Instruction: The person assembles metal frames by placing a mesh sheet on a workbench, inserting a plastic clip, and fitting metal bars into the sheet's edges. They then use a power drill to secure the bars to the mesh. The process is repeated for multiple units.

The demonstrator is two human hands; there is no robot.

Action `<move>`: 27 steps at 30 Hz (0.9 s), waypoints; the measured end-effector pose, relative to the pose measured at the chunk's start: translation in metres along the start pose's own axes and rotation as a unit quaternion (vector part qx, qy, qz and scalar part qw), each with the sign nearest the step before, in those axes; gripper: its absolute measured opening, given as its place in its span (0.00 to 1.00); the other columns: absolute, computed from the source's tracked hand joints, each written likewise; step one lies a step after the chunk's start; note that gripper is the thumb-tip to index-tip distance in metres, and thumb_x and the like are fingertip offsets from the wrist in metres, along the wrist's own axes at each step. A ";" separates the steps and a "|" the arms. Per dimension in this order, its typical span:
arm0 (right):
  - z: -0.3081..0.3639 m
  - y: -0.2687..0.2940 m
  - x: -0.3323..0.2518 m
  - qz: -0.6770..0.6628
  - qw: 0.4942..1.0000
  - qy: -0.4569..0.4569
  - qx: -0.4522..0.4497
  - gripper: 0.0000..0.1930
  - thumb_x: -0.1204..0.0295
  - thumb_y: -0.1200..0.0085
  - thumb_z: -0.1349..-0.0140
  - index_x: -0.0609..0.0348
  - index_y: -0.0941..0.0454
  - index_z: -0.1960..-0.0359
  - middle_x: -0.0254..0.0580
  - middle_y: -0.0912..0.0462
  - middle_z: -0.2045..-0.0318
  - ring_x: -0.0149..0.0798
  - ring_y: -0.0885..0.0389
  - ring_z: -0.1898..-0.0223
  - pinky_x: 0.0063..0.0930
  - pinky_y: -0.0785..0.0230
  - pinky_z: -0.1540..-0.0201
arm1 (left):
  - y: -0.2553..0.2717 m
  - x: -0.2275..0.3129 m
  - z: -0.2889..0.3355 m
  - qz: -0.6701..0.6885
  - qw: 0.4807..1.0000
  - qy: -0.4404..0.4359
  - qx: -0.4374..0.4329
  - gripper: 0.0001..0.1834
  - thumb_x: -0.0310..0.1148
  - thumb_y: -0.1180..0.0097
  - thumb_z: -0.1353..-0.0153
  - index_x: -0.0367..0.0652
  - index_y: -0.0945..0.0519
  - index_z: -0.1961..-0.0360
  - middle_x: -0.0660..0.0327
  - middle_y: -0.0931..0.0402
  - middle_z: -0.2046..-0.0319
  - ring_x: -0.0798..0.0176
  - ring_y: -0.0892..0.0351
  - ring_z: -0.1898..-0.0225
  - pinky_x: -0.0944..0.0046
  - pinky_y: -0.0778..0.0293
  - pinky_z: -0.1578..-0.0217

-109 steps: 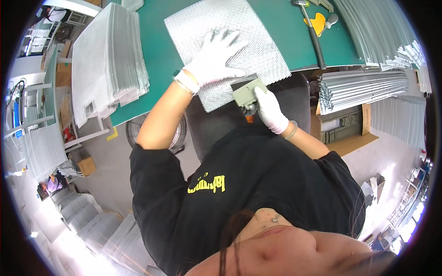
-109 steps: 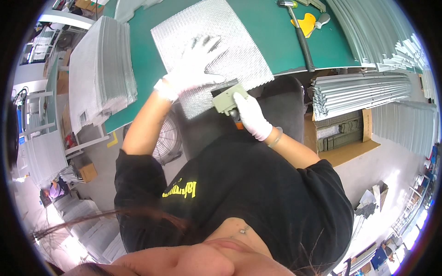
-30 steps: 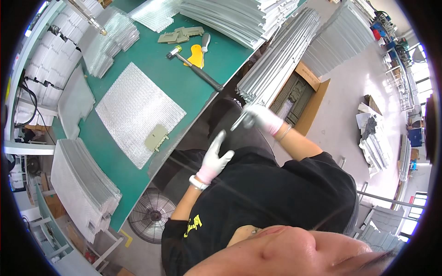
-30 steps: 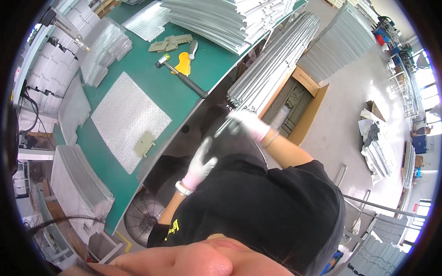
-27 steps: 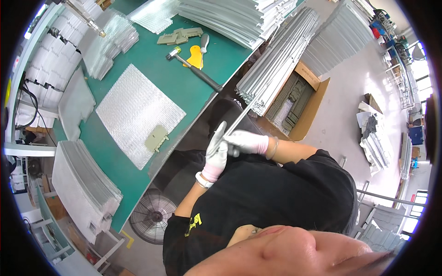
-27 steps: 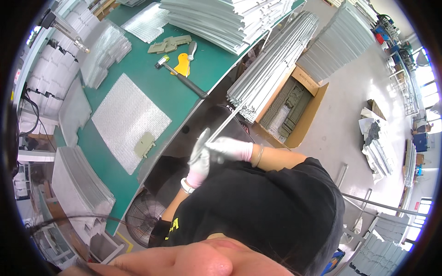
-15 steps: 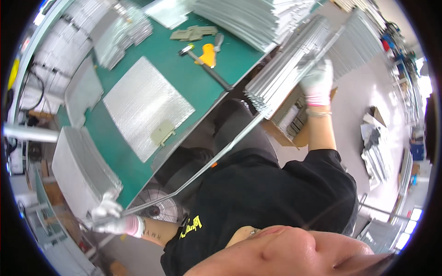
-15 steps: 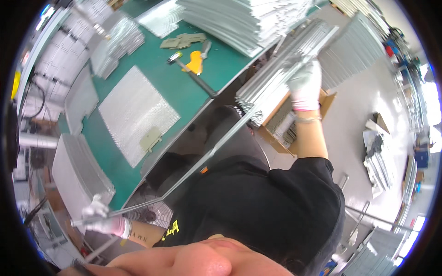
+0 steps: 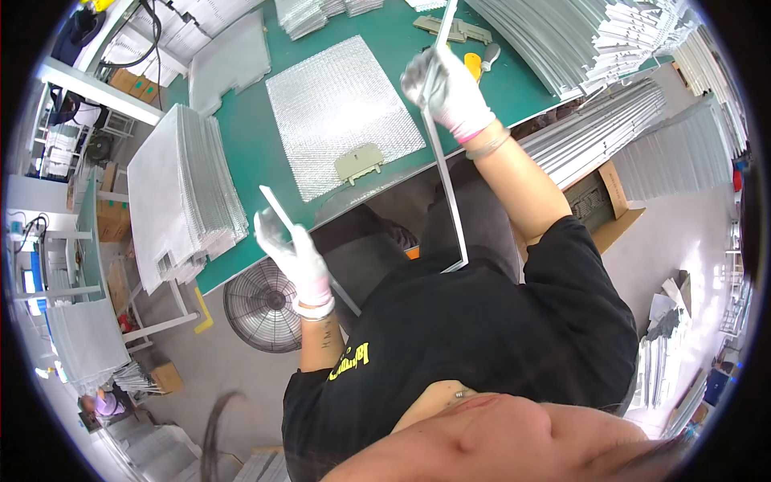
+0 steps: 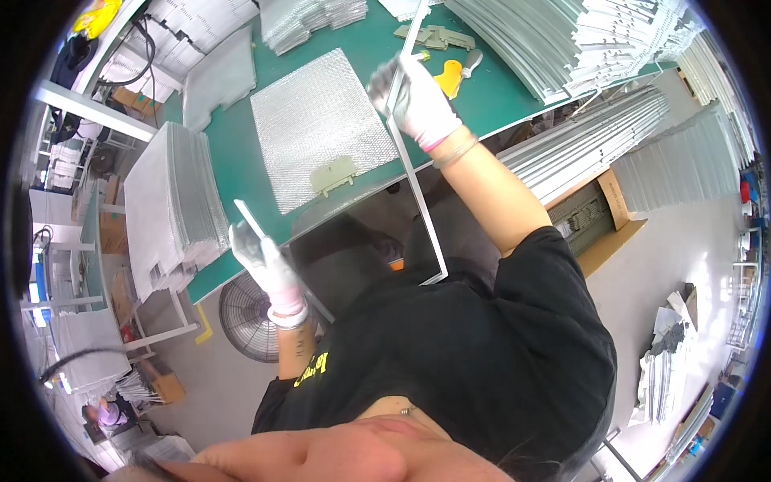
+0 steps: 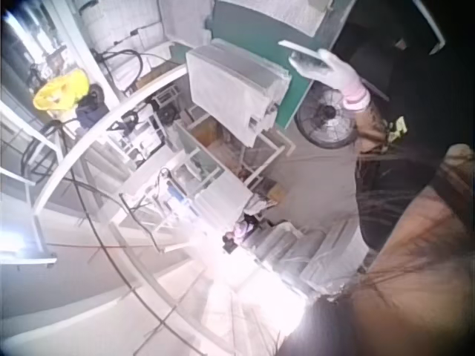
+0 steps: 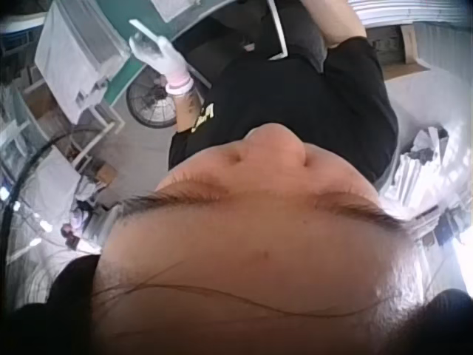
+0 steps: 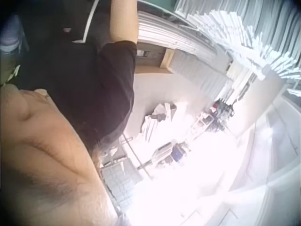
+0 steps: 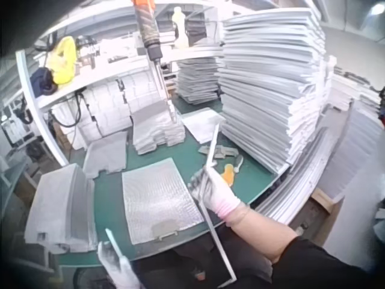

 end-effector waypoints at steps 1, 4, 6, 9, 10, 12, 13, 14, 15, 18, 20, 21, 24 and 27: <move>-0.001 0.022 0.008 0.040 0.998 -0.037 -0.039 0.13 0.61 0.48 0.30 0.60 0.25 0.64 0.41 0.22 0.67 0.40 0.23 0.62 0.37 0.27 0.56 | -0.002 0.012 0.005 -0.178 0.978 -0.105 0.025 0.35 0.30 0.41 0.39 0.33 0.38 0.32 0.43 0.37 0.36 0.46 0.37 0.35 0.48 0.43 0.32; 0.026 0.037 0.022 0.402 0.912 -0.039 0.076 0.15 0.63 0.50 0.28 0.62 0.26 0.50 0.36 0.21 0.65 0.31 0.22 0.62 0.28 0.27 0.56 | -0.024 0.030 0.033 -0.104 0.967 -0.133 -0.192 0.33 0.30 0.36 0.45 0.34 0.31 0.38 0.46 0.31 0.40 0.45 0.33 0.37 0.47 0.40 0.35; 0.056 0.020 0.027 0.495 0.864 -0.078 0.045 0.16 0.64 0.53 0.27 0.63 0.26 0.47 0.36 0.21 0.65 0.28 0.22 0.63 0.26 0.27 0.55 | -0.066 0.017 0.072 0.265 0.883 0.283 -0.266 0.30 0.37 0.46 0.29 0.33 0.39 0.33 0.49 0.27 0.42 0.52 0.25 0.42 0.55 0.33 0.37; 0.106 0.003 0.036 0.615 0.779 -0.121 -0.012 0.23 0.66 0.56 0.26 0.66 0.34 0.34 0.38 0.19 0.64 0.31 0.19 0.62 0.28 0.26 0.54 | -0.126 -0.025 0.111 0.540 0.602 0.558 -0.185 0.26 0.42 0.49 0.27 0.37 0.35 0.35 0.46 0.30 0.40 0.47 0.30 0.37 0.46 0.33 0.36; 0.123 0.004 0.039 0.687 0.725 -0.054 0.009 0.25 0.67 0.55 0.27 0.65 0.37 0.32 0.44 0.17 0.62 0.35 0.18 0.60 0.29 0.25 0.53 | -0.138 -0.012 0.104 0.552 0.624 0.520 -0.186 0.25 0.42 0.49 0.27 0.38 0.34 0.36 0.47 0.29 0.41 0.47 0.31 0.37 0.46 0.35 0.35; 0.157 -0.002 0.043 0.736 0.675 -0.001 0.049 0.28 0.69 0.54 0.29 0.63 0.41 0.29 0.53 0.17 0.54 0.40 0.16 0.58 0.30 0.25 0.51 | -0.150 0.000 0.091 0.568 0.641 0.490 -0.162 0.23 0.41 0.49 0.27 0.38 0.32 0.38 0.49 0.29 0.43 0.48 0.32 0.37 0.46 0.37 0.33; 0.170 -0.006 0.041 0.721 0.689 -0.012 0.075 0.29 0.71 0.53 0.30 0.62 0.43 0.28 0.56 0.18 0.50 0.42 0.16 0.56 0.30 0.25 0.50 | -0.154 -0.001 0.085 0.570 0.636 0.500 -0.143 0.22 0.40 0.49 0.27 0.39 0.32 0.39 0.50 0.28 0.43 0.48 0.32 0.37 0.46 0.38 0.33; 0.178 0.019 0.048 0.716 0.681 0.150 0.040 0.32 0.73 0.52 0.30 0.59 0.46 0.26 0.53 0.18 0.48 0.39 0.16 0.57 0.30 0.25 0.51 | -0.161 -0.001 0.077 0.572 0.631 0.509 -0.129 0.21 0.39 0.49 0.27 0.39 0.31 0.39 0.50 0.28 0.44 0.49 0.32 0.37 0.47 0.38 0.32; 0.185 0.035 0.053 0.649 0.756 0.043 0.067 0.33 0.73 0.54 0.29 0.59 0.51 0.24 0.45 0.17 0.59 0.32 0.20 0.65 0.26 0.25 0.58 | -0.170 -0.006 0.063 0.590 0.620 0.494 -0.151 0.21 0.38 0.49 0.27 0.38 0.31 0.39 0.50 0.28 0.44 0.50 0.32 0.38 0.48 0.38 0.32; 0.175 0.035 0.058 0.448 0.891 -0.010 0.075 0.31 0.72 0.59 0.26 0.59 0.51 0.24 0.34 0.26 0.70 0.24 0.32 0.76 0.20 0.29 0.67 | -0.200 -0.016 0.022 0.649 0.569 0.472 -0.180 0.16 0.34 0.48 0.28 0.36 0.29 0.44 0.50 0.28 0.47 0.51 0.30 0.42 0.50 0.33 0.36; 0.157 0.033 0.055 0.377 0.923 -0.034 0.064 0.29 0.70 0.61 0.24 0.59 0.49 0.24 0.32 0.29 0.72 0.23 0.37 0.80 0.21 0.30 0.71 | -0.219 -0.024 0.009 0.634 0.584 0.476 -0.173 0.14 0.32 0.47 0.29 0.36 0.29 0.48 0.50 0.28 0.49 0.51 0.30 0.44 0.50 0.31 0.38; 0.152 0.031 0.052 0.351 0.933 -0.043 0.061 0.29 0.69 0.60 0.24 0.58 0.49 0.24 0.32 0.29 0.72 0.23 0.37 0.81 0.22 0.30 0.71 | -0.226 -0.024 0.004 0.628 0.591 0.477 -0.169 0.12 0.32 0.47 0.29 0.36 0.29 0.50 0.50 0.28 0.49 0.51 0.29 0.44 0.50 0.31 0.39; 0.146 0.023 0.046 0.279 0.957 -0.065 0.054 0.30 0.66 0.56 0.25 0.57 0.48 0.25 0.32 0.29 0.73 0.23 0.38 0.81 0.24 0.30 0.72 | -0.234 -0.023 0.002 0.624 0.583 0.507 -0.119 0.09 0.30 0.46 0.30 0.37 0.28 0.53 0.50 0.27 0.52 0.52 0.28 0.46 0.50 0.29 0.42; 0.153 0.019 0.051 0.289 0.952 -0.090 0.049 0.30 0.67 0.56 0.25 0.58 0.48 0.25 0.32 0.29 0.73 0.23 0.38 0.82 0.24 0.30 0.73 | -0.234 -0.021 0.001 0.615 0.609 0.487 -0.119 0.10 0.30 0.46 0.30 0.37 0.28 0.53 0.51 0.26 0.54 0.52 0.26 0.48 0.50 0.28 0.43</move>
Point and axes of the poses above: each hand's wrist, its own z-axis away from the middle knuckle, its own y-axis out of the back of the hand, x = y × z, the point moved 3 cm from there along -z, towards the middle knuckle
